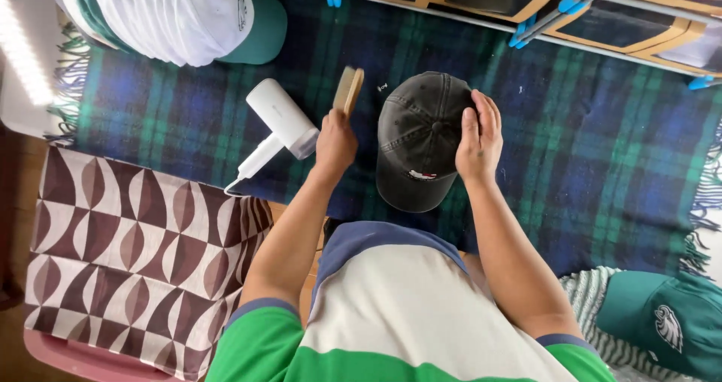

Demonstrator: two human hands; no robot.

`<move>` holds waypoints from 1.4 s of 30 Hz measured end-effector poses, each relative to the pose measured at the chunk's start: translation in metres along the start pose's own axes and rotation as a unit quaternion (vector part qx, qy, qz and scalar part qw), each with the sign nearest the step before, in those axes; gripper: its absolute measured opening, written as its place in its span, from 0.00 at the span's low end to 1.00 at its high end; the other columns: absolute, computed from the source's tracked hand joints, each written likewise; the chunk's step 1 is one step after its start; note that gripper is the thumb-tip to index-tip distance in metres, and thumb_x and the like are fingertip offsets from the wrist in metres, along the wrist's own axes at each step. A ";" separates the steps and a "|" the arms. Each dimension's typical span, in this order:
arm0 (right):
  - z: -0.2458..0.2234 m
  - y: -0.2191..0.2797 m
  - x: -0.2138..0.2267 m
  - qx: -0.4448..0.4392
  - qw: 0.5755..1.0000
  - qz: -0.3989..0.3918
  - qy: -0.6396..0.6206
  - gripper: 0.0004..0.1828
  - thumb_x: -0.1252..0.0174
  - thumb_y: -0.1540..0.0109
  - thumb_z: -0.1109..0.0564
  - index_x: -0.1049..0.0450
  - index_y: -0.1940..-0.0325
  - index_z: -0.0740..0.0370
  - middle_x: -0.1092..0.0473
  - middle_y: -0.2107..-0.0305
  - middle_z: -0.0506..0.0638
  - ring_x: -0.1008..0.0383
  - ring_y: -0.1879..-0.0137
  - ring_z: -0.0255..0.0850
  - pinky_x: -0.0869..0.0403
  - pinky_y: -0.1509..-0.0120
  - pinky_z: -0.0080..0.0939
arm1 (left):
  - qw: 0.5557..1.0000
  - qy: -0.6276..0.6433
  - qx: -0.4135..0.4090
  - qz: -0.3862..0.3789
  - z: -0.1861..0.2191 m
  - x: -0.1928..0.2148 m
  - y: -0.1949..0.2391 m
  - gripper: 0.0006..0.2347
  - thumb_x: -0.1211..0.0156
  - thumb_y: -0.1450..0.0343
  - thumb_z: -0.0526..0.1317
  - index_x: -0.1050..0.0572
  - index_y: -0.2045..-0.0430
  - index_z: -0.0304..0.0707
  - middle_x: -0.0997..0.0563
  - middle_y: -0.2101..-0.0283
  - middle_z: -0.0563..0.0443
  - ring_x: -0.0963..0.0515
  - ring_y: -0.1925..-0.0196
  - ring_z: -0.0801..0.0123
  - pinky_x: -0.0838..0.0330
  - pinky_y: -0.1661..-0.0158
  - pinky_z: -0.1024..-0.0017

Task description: The person cleans a dark-colored baseball cap by brushing it with a wooden brush and then using a handheld steamer to remove wrinkles. The person rotates the cap to clean different sections and uses the steamer on the brim and the crown.

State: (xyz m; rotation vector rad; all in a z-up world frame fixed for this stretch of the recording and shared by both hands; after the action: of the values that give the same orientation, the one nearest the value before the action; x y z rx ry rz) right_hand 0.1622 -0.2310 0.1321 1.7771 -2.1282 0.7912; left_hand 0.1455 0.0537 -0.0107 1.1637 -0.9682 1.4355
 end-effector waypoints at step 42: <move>0.091 0.049 0.070 -0.094 0.989 0.051 0.105 0.15 0.35 0.33 0.53 0.24 0.43 0.56 0.28 0.60 0.50 0.21 0.53 0.48 0.23 0.51 0.46 | 0.881 0.389 0.268 0.029 -0.106 0.104 0.014 0.15 0.40 0.42 0.35 0.19 0.62 0.35 0.21 0.77 0.41 0.16 0.74 0.60 0.27 0.63 0.60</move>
State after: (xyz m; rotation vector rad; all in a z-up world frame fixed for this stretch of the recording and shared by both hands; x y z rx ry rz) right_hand 0.1127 -0.3338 0.0823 1.4342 -2.0896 0.7385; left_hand 0.1106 0.1756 0.0685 0.7823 -0.0295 2.0580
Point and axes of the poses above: each hand's wrist, its own y-axis away from the middle knuckle, its own x-axis out of the back of the hand, z = x × y, the point moved 3 cm from there along -y, towards the middle knuckle
